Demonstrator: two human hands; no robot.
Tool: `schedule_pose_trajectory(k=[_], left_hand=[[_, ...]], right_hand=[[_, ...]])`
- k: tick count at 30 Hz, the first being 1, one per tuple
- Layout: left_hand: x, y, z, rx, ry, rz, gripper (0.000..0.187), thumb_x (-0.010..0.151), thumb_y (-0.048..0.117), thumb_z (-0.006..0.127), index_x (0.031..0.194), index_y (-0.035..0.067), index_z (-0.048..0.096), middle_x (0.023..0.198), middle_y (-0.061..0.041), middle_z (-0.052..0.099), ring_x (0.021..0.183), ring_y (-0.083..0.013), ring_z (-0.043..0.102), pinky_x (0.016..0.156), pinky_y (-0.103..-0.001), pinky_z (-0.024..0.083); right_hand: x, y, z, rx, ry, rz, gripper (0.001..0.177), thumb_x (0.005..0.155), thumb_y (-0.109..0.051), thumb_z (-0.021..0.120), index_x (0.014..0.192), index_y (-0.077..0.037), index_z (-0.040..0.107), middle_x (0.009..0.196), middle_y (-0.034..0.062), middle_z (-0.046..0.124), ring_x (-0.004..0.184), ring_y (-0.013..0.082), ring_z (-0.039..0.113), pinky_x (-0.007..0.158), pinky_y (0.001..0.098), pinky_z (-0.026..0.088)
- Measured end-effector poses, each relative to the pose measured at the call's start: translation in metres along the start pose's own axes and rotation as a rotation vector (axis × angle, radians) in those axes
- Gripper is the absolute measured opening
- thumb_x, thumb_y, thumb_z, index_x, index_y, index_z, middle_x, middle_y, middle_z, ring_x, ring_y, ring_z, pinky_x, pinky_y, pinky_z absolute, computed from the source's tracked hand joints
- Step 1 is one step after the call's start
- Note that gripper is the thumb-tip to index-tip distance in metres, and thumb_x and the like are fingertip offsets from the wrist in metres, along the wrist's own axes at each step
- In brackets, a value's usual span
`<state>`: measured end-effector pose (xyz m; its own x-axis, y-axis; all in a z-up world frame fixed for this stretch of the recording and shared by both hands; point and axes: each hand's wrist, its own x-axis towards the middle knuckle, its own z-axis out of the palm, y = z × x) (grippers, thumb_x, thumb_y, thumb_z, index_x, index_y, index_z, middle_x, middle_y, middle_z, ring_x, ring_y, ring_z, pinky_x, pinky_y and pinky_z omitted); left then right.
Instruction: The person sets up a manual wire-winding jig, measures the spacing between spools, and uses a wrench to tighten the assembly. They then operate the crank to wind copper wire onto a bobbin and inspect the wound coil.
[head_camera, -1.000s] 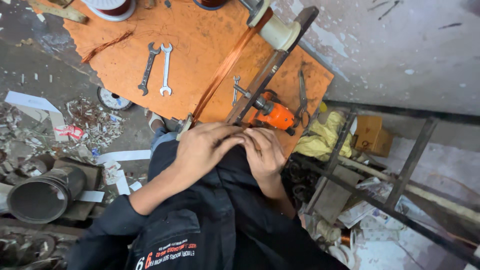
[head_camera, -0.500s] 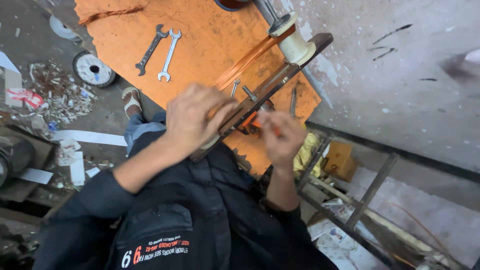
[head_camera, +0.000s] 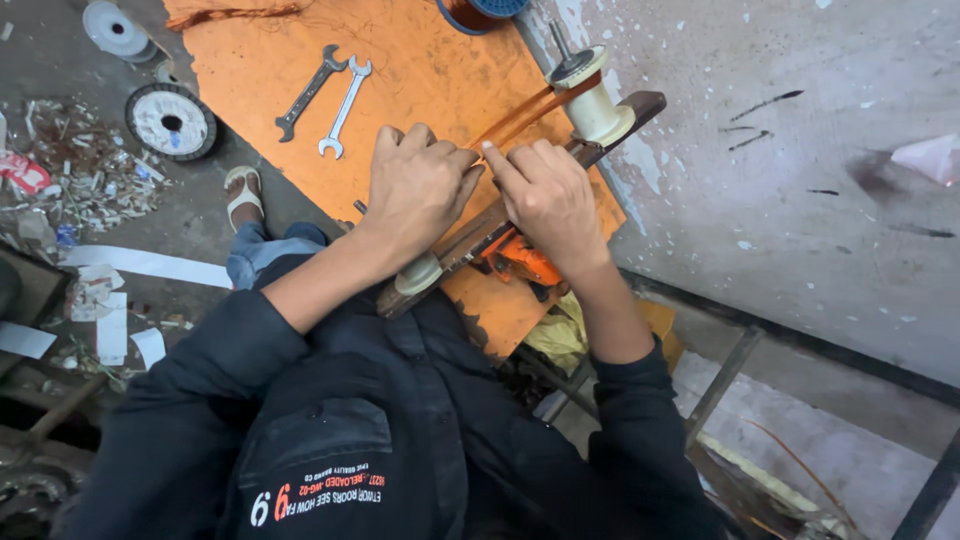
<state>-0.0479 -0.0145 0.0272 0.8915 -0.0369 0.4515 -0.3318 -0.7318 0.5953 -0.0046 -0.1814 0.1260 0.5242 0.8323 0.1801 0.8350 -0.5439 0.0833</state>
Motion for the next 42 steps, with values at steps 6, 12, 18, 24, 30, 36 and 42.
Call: schedule_pose_trajectory(k=[6, 12, 18, 24, 30, 36, 42], left_hand=[[0.001, -0.001, 0.002, -0.034, -0.039, -0.019, 0.016, 0.096, 0.028, 0.073, 0.089, 0.013, 0.076, 0.08, 0.0, 0.071, 0.085, -0.0218, 0.061, 0.078, -0.043, 0.039], [-0.004, 0.0, -0.007, 0.069, 0.046, 0.188, 0.021, 0.094, 0.019, 0.066, 0.113, 0.008, 0.069, 0.101, -0.006, 0.062, 0.099, -0.0242, 0.058, 0.086, -0.04, 0.041], [0.003, 0.003, -0.001, 0.279, -0.004, 0.452, 0.018, 0.087, 0.025, 0.064, 0.1, 0.013, 0.067, 0.095, -0.005, 0.058, 0.089, -0.0203, 0.054, 0.073, -0.04, 0.04], [0.011, 0.001, 0.0, 0.264, 0.069, 0.529, 0.015, 0.087, 0.023, 0.066, 0.095, 0.011, 0.071, 0.096, -0.005, 0.059, 0.087, -0.0193, 0.053, 0.074, -0.038, 0.039], [0.008, 0.003, -0.01, 0.05, 0.052, 0.323, 0.028, 0.086, 0.016, 0.072, 0.112, 0.021, 0.078, 0.085, 0.001, 0.055, 0.086, -0.0207, 0.053, 0.076, -0.039, 0.041], [0.026, -0.013, -0.015, -0.049, -0.005, 0.216, 0.014, 0.092, 0.023, 0.079, 0.106, 0.022, 0.081, 0.083, 0.002, 0.056, 0.086, -0.0212, 0.052, 0.076, -0.039, 0.037], [0.047, -0.024, -0.012, -0.03, -0.037, 0.326, 0.012, 0.09, 0.027, 0.077, 0.101, 0.024, 0.081, 0.086, 0.004, 0.059, 0.09, -0.0199, 0.054, 0.08, -0.04, 0.037]], right_hand=[[0.002, 0.01, 0.002, -0.058, -0.075, -0.105, 0.034, 0.088, -0.008, 0.066, 0.121, -0.003, 0.075, 0.087, 0.0044, 0.056, 0.083, 0.0212, 0.058, 0.073, 0.0352, 0.047], [0.008, 0.022, -0.004, -0.007, -0.142, -0.117, 0.029, 0.087, -0.012, 0.065, 0.115, -0.006, 0.075, 0.092, 0.0044, 0.058, 0.093, 0.0222, 0.059, 0.08, 0.0353, 0.049], [0.021, 0.034, -0.008, 0.079, -0.247, -0.13, 0.021, 0.085, -0.014, 0.065, 0.103, -0.007, 0.074, 0.093, 0.0049, 0.061, 0.097, 0.0237, 0.061, 0.082, 0.0381, 0.05], [0.018, 0.032, -0.013, 0.137, -0.216, -0.087, 0.022, 0.086, -0.012, 0.066, 0.105, -0.006, 0.075, 0.095, 0.0052, 0.063, 0.099, 0.0245, 0.063, 0.085, 0.0386, 0.051], [-0.007, 0.027, -0.023, 0.24, -0.041, 0.026, 0.031, 0.084, -0.006, 0.073, 0.114, 0.002, 0.074, 0.096, 0.0084, 0.065, 0.091, 0.0272, 0.065, 0.08, 0.0383, 0.054], [-0.029, 0.01, -0.011, 0.247, 0.026, 0.155, 0.018, 0.088, -0.005, 0.078, 0.105, -0.001, 0.074, 0.088, 0.0098, 0.064, 0.083, 0.0274, 0.063, 0.074, 0.0387, 0.053], [-0.032, -0.017, 0.009, 0.298, 0.183, 0.33, 0.014, 0.089, -0.005, 0.078, 0.102, -0.002, 0.074, 0.088, 0.0096, 0.069, 0.08, 0.0272, 0.066, 0.071, 0.0372, 0.053]])
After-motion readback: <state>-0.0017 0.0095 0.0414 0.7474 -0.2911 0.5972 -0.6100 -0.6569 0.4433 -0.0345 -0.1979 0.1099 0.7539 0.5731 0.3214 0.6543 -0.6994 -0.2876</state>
